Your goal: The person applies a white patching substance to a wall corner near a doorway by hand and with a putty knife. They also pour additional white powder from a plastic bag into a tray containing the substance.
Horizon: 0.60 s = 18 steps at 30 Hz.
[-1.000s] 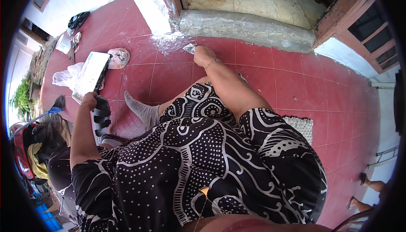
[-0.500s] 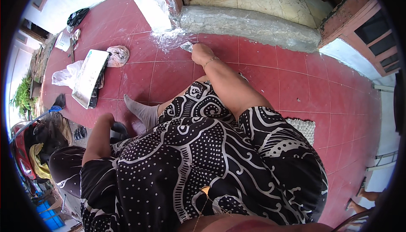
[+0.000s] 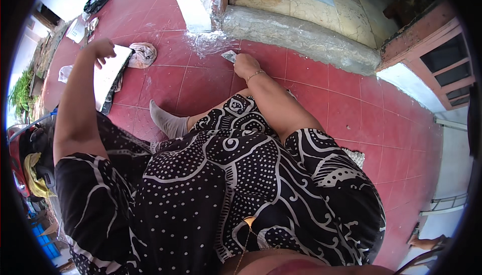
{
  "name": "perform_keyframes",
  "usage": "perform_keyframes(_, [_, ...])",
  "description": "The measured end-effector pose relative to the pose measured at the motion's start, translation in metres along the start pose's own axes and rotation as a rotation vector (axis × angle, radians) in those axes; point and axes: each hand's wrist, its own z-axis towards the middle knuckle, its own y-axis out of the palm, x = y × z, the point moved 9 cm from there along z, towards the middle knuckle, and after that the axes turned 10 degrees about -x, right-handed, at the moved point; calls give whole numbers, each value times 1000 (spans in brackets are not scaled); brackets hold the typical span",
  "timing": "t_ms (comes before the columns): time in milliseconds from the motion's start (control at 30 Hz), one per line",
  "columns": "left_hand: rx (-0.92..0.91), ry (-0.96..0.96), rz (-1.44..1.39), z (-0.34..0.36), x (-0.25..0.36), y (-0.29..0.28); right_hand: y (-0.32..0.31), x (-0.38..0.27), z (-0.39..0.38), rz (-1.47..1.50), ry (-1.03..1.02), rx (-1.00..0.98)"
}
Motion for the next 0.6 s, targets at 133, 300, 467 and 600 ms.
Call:
perform_keyframes(133, [158, 180, -109, -32, 9, -55, 0, 8, -1, -54, 39, 47])
perform_keyframes(300, [-116, 509, -421, -50, 47, 15, 1, 9, 1, -114, 35, 73])
perform_keyframes(467, [-361, 663, -532, -17, 71, 91, 10, 9, 8, -118, 98, 25])
perform_keyframes(600, [-413, 716, -694, 32, 86, 133, 22, -15, 34, -111, 138, 12])
